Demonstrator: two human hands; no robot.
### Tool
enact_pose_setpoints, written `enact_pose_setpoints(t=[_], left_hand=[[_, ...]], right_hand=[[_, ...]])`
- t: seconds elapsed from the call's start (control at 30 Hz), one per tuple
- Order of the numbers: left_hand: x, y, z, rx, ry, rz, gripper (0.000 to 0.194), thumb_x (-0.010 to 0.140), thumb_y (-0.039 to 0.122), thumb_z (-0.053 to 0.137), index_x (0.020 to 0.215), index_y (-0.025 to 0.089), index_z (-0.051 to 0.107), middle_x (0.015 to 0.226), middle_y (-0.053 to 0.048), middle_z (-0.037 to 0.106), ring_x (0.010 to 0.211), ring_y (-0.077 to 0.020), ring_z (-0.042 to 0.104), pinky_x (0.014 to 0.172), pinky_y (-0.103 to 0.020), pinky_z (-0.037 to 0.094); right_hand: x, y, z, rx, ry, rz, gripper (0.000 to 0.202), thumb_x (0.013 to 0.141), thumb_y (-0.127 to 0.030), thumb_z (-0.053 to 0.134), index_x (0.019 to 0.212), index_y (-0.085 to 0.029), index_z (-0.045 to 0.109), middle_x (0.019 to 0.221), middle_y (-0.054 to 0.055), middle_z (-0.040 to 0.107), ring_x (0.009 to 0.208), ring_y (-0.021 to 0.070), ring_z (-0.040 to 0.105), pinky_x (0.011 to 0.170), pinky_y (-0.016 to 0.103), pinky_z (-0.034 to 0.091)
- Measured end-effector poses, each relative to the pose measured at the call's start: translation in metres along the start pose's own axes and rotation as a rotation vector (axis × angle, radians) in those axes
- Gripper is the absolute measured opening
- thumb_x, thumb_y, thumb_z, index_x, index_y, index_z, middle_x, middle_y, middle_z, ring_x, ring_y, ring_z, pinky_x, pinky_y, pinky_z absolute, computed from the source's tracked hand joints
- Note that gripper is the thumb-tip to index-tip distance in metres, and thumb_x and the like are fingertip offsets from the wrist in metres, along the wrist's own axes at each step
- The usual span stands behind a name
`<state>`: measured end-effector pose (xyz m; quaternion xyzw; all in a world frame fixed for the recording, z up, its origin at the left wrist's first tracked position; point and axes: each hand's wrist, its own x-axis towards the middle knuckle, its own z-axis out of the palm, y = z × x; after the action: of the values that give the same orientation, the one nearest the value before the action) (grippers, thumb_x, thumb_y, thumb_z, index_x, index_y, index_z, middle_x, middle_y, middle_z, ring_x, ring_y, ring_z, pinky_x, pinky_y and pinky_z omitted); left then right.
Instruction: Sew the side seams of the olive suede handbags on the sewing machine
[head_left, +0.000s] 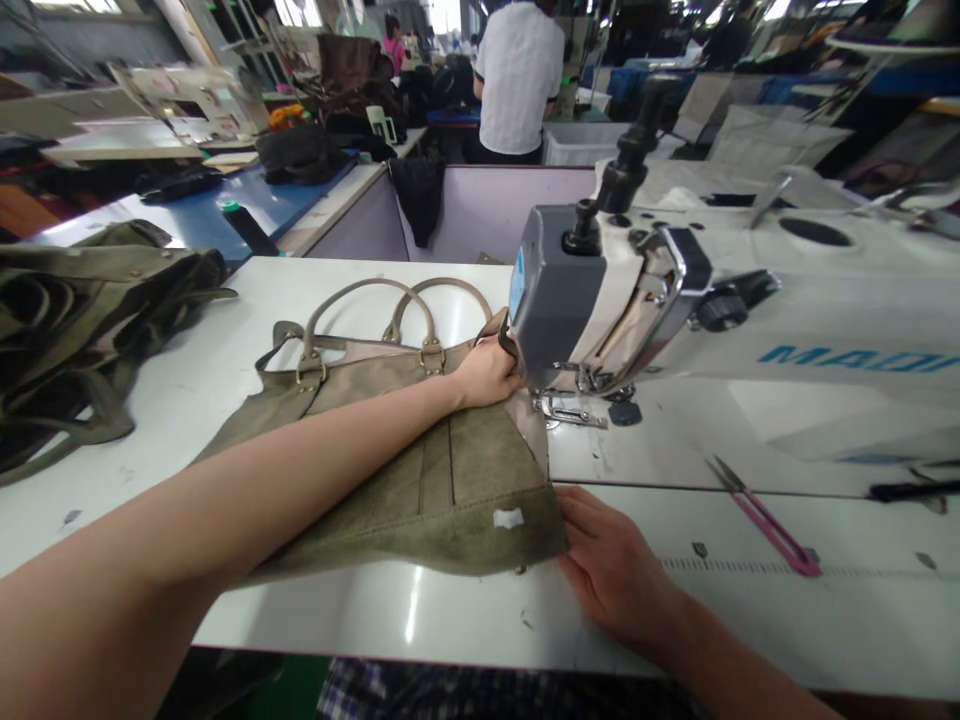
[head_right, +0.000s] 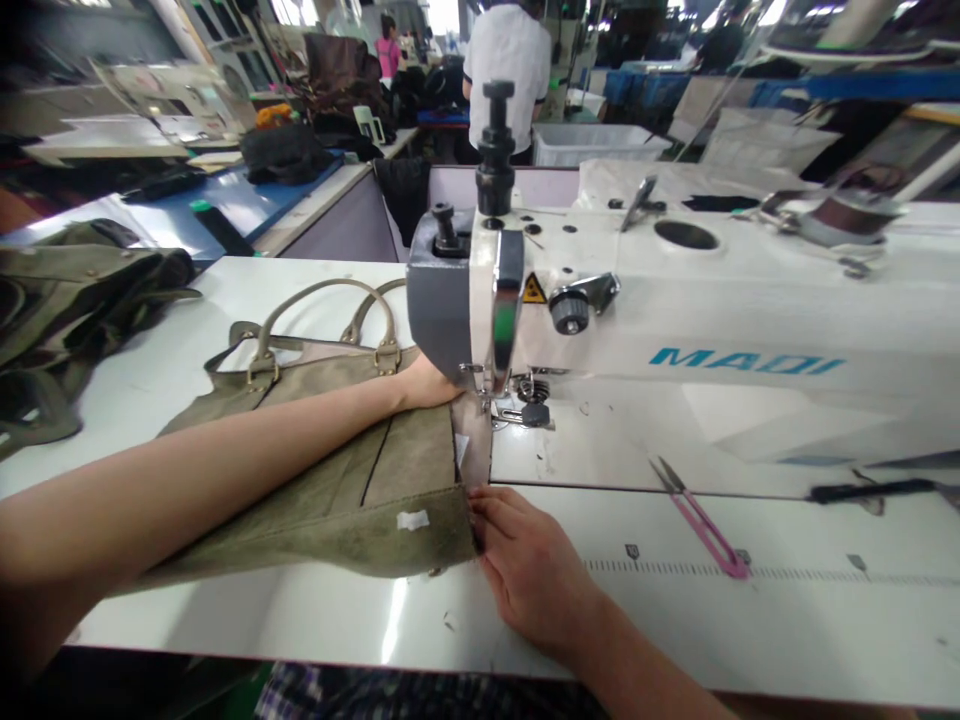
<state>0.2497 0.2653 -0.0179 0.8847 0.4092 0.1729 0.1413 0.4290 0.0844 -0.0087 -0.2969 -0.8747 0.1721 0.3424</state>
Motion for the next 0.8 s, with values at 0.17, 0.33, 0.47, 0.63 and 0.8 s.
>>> enact_pose_setpoints(t=[0.17, 0.33, 0.47, 0.63, 0.8], left_hand=[[-0.015, 0.014, -0.007, -0.011, -0.033, 0.034, 0.015, 0.076, 0.021, 0.063, 0.089, 0.014, 0.067, 0.105, -0.01, 0.067, 0.102, -0.0249, 0.062, 0.093, -0.036, 0.051], [-0.022, 0.019, -0.006, -0.01, -0.019, -0.012, 0.011, 0.076, 0.021, 0.063, 0.083, 0.014, 0.068, 0.101, -0.01, 0.065, 0.097, -0.0249, 0.062, 0.09, -0.037, 0.053], [-0.017, 0.018, -0.004, -0.015, -0.019, -0.031, 0.011, 0.075, 0.021, 0.064, 0.083, 0.016, 0.069, 0.101, -0.008, 0.065, 0.096, -0.0241, 0.062, 0.089, -0.036, 0.053], [-0.015, 0.018, -0.002, -0.007, -0.019, -0.05, 0.011, 0.076, 0.022, 0.062, 0.081, 0.016, 0.069, 0.095, -0.008, 0.066, 0.093, -0.0247, 0.063, 0.087, -0.037, 0.053], [-0.015, 0.016, -0.003, -0.004, -0.033, -0.033, 0.015, 0.076, 0.021, 0.062, 0.087, 0.014, 0.069, 0.101, -0.01, 0.067, 0.099, -0.0263, 0.063, 0.091, -0.037, 0.052]], right_hand=[[-0.002, -0.006, -0.001, 0.029, -0.052, -0.076, 0.026, 0.088, -0.005, 0.04, 0.091, -0.011, 0.065, 0.088, 0.012, 0.069, 0.091, 0.0196, 0.064, 0.088, 0.031, 0.057], [-0.005, -0.006, -0.002, 0.062, -0.077, -0.056, 0.026, 0.086, -0.006, 0.039, 0.09, -0.009, 0.065, 0.088, 0.013, 0.069, 0.091, 0.02, 0.064, 0.088, 0.03, 0.057], [-0.006, -0.004, -0.002, 0.062, -0.083, -0.045, 0.028, 0.085, -0.004, 0.039, 0.094, -0.009, 0.065, 0.091, 0.013, 0.069, 0.095, 0.0203, 0.064, 0.091, 0.031, 0.056], [-0.009, -0.001, -0.002, 0.082, -0.088, -0.015, 0.032, 0.081, -0.002, 0.04, 0.098, -0.012, 0.065, 0.093, 0.013, 0.068, 0.101, 0.021, 0.062, 0.091, 0.034, 0.057], [-0.006, -0.005, -0.002, 0.031, -0.09, -0.069, 0.033, 0.084, -0.002, 0.039, 0.098, -0.011, 0.067, 0.095, 0.013, 0.07, 0.098, 0.0209, 0.063, 0.094, 0.034, 0.056]])
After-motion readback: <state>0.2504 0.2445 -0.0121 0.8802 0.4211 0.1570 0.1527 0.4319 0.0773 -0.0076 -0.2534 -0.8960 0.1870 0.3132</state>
